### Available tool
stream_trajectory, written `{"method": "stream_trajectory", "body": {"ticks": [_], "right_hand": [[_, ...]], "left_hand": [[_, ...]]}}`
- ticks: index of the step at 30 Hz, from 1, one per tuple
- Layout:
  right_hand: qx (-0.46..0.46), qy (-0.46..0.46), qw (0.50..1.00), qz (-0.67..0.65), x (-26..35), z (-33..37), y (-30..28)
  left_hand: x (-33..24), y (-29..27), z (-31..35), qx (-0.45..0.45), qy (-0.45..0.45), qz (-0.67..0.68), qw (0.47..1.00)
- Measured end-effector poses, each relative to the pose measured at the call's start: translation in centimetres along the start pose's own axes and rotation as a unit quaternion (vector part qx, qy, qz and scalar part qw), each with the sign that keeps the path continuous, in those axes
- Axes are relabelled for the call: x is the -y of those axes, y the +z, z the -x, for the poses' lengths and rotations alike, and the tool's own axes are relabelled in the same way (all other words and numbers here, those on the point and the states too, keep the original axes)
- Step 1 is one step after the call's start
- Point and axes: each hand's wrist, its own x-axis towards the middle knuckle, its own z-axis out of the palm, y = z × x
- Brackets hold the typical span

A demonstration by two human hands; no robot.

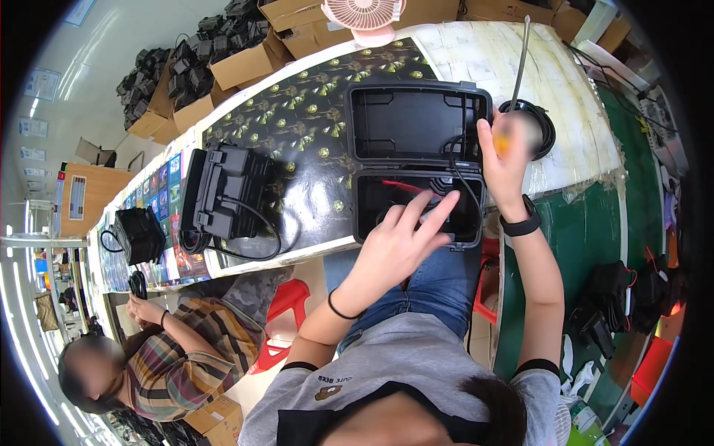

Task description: Assembling a black plastic enclosure or box using a manual screwdriver.

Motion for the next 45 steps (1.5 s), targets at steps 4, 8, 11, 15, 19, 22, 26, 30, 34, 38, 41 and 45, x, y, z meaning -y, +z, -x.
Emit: {"method": "stream_trajectory", "body": {"ticks": [4, 8, 11, 15, 19, 22, 26, 30, 34, 38, 41, 45], "right_hand": [[0.001, 0.001, 1.000, 0.012, -0.4, 0.0, -0.2], [0.023, 0.009, 1.000, 0.001, -0.4, -0.1, -0.5], [0.062, 0.069, 0.991, -0.096, -0.5, -0.4, -0.8], [0.123, 0.092, 0.970, -0.189, -0.7, -1.0, -1.4], [0.140, 0.034, 0.962, -0.232, 0.5, -2.0, -2.3], [0.168, 0.001, 0.958, -0.233, 1.9, -1.8, -2.8], [0.210, 0.014, 0.951, -0.226, 3.1, -1.8, -3.7], [0.192, 0.043, 0.938, -0.285, 2.4, -1.9, -4.7], [0.175, 0.055, 0.937, -0.298, 2.4, -2.0, -4.7], [0.169, 0.019, 0.954, -0.248, 2.5, -1.9, -4.2], [0.169, -0.001, 0.952, -0.256, 2.5, -1.6, -3.7], [0.168, -0.005, 0.951, -0.260, 2.7, -1.3, -3.2]], "left_hand": [[-0.5, 0.8, -0.6, 0.042, 0.027, -0.071, 0.996], [-0.5, 1.3, -0.8, 0.057, 0.048, -0.136, 0.988], [-0.2, 1.6, -0.6, 0.071, 0.038, -0.148, 0.986], [-0.1, 1.3, -0.9, 0.068, 0.029, -0.131, 0.989], [0.8, 0.9, -1.3, 0.073, 0.020, -0.098, 0.992], [2.3, 0.1, -2.4, 0.068, 0.003, -0.046, 0.997], [2.5, -0.3, -2.7, 0.048, -0.009, -0.042, 0.998], [2.5, -0.7, -1.4, -0.034, 0.006, -0.065, 0.997], [4.8, -0.8, 1.1, -0.164, -0.044, -0.104, 0.980], [6.7, -0.5, 2.8, -0.196, -0.060, -0.087, 0.975], [7.1, 0.5, 3.4, -0.285, -0.070, 0.016, 0.956], [6.6, -0.1, 3.2, -0.229, -0.063, -0.076, 0.968]]}}
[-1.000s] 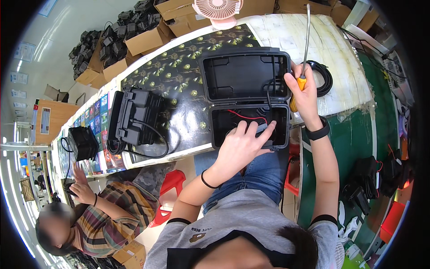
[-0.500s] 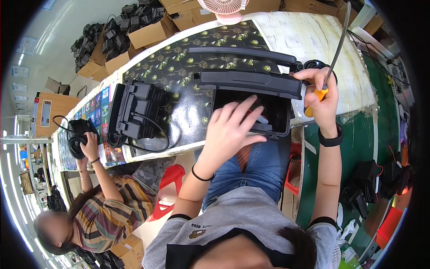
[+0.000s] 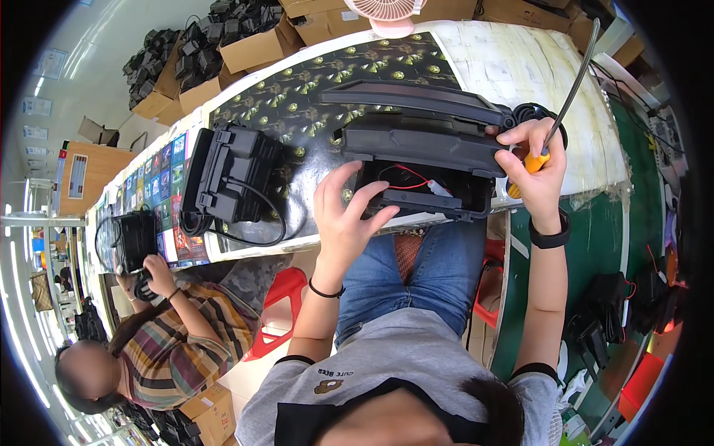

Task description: Assembling a black plastic enclosure or box using a manual screwdriver.

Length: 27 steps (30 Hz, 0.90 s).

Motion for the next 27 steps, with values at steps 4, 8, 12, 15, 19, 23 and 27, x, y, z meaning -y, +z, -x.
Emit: {"method": "stream_trajectory", "body": {"ticks": [4, 8, 12, 15, 19, 23, 27], "right_hand": [[-0.010, 0.016, 1.000, 0.004, 0.1, -0.1, 0.0], [-0.031, 0.029, 0.999, 0.009, 0.3, -0.2, 0.2], [-0.047, 0.047, 0.998, -0.003, 0.4, -0.2, 0.4], [-0.047, 0.046, 0.998, -0.001, 0.2, -0.3, 0.4], [-0.057, 0.065, 0.996, 0.013, 0.3, -0.2, 0.0], [-0.054, 0.049, 0.997, 0.004, 0.3, -0.3, 0.1], [-0.055, 0.065, 0.996, 0.008, 0.5, -0.3, 0.3]], "left_hand": [[-0.3, -0.3, -1.1, 0.027, -0.015, -0.017, 0.999], [0.2, 0.0, -1.7, 0.050, -0.022, -0.001, 0.999], [-0.1, -0.4, -2.5, 0.076, -0.013, -0.023, 0.997], [-0.2, -0.6, -2.6, 0.092, -0.027, -0.014, 0.995], [-0.8, -0.6, -2.5, 0.102, -0.072, 0.016, 0.992], [-0.4, -0.9, -2.8, 0.130, 0.029, -0.052, 0.990], [-1.2, -1.4, -3.3, 0.161, 0.024, -0.073, 0.984]]}}
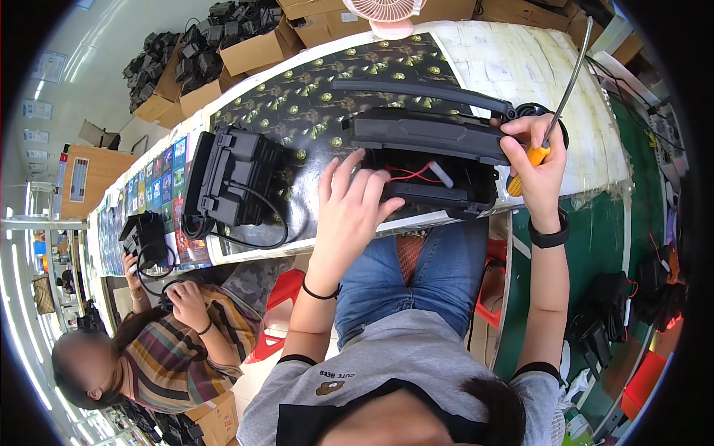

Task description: Assembling a black plastic enclosure or box using a manual screwdriver.

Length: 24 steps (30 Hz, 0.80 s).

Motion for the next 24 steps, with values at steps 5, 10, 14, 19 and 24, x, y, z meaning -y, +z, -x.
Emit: {"method": "stream_trajectory", "body": {"ticks": [5, 10, 14, 19, 24], "right_hand": [[0.010, -0.016, 1.000, -0.004, 0.0, 0.2, 0.1], [0.019, -0.017, 0.999, 0.047, 0.4, 0.7, 0.2], [0.014, -0.017, 0.999, 0.023, 0.1, 0.3, 0.4], [-0.007, -0.011, 1.000, -0.001, 0.0, 0.1, 0.3], [-0.006, -0.014, 1.000, 0.005, 0.2, 0.2, 0.6]], "left_hand": [[-0.5, -0.6, -0.1, 0.012, 0.034, -0.002, 0.999], [-0.9, 0.7, 0.6, 0.120, 0.032, 0.055, 0.991], [-1.1, 1.3, 0.4, 0.080, 0.034, 0.092, 0.992], [-1.5, 0.8, 0.6, -0.092, 0.063, -0.011, 0.994], [-0.7, 1.1, 0.9, -0.050, 0.003, -0.043, 0.998]]}}
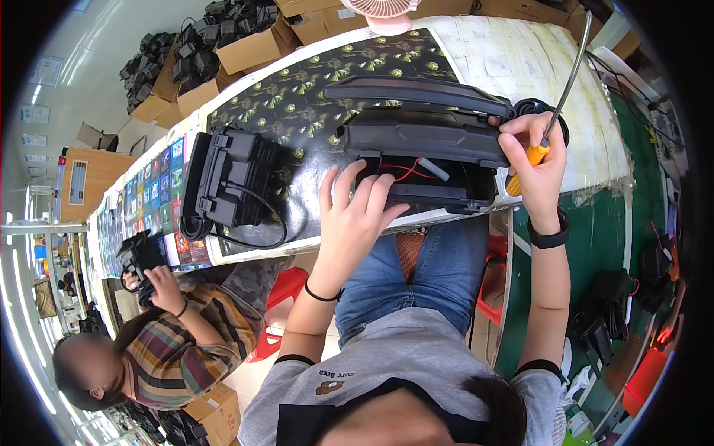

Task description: Assembling a black plastic enclosure or box using a manual screwdriver.

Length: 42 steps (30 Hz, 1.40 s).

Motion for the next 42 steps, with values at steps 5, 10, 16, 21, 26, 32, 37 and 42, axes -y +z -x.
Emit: {"method": "stream_trajectory", "body": {"ticks": [5, 10, 16, 21, 26, 32, 37, 42], "right_hand": [[0.008, -0.018, 1.000, 0.008, 0.2, 0.1, 0.2], [-0.010, -0.010, 1.000, 0.010, 0.2, 0.1, 0.6], [-0.024, 0.026, 0.999, 0.013, 0.2, -0.2, 0.3], [-0.015, 0.012, 1.000, 0.014, 0.2, -0.1, 0.3], [-0.017, 0.013, 1.000, 0.014, 0.1, -0.1, 0.1], [-0.014, 0.039, 0.999, 0.009, -0.4, -0.5, -0.6], [0.059, -0.021, 0.997, 0.053, -0.4, -0.3, -0.4], [0.116, -0.012, 0.985, 0.125, -1.9, 0.2, 0.0]], "left_hand": [[0.5, -0.2, -0.2, 0.067, -0.006, 0.061, 0.996], [1.2, 0.1, -0.8, 0.097, 0.018, 0.058, 0.993], [0.8, 0.0, -1.0, 0.023, 0.006, 0.020, 1.000], [1.1, -0.3, -1.1, 0.062, 0.023, -0.001, 0.998], [0.7, -0.4, -1.4, 0.051, 0.004, 0.094, 0.994], [0.9, 2.9, 1.0, -0.148, -0.130, 0.312, 0.929], [0.0, 4.1, 1.4, -0.178, -0.216, 0.437, 0.855], [0.7, 3.8, -0.4, -0.125, -0.238, 0.380, 0.885]]}}
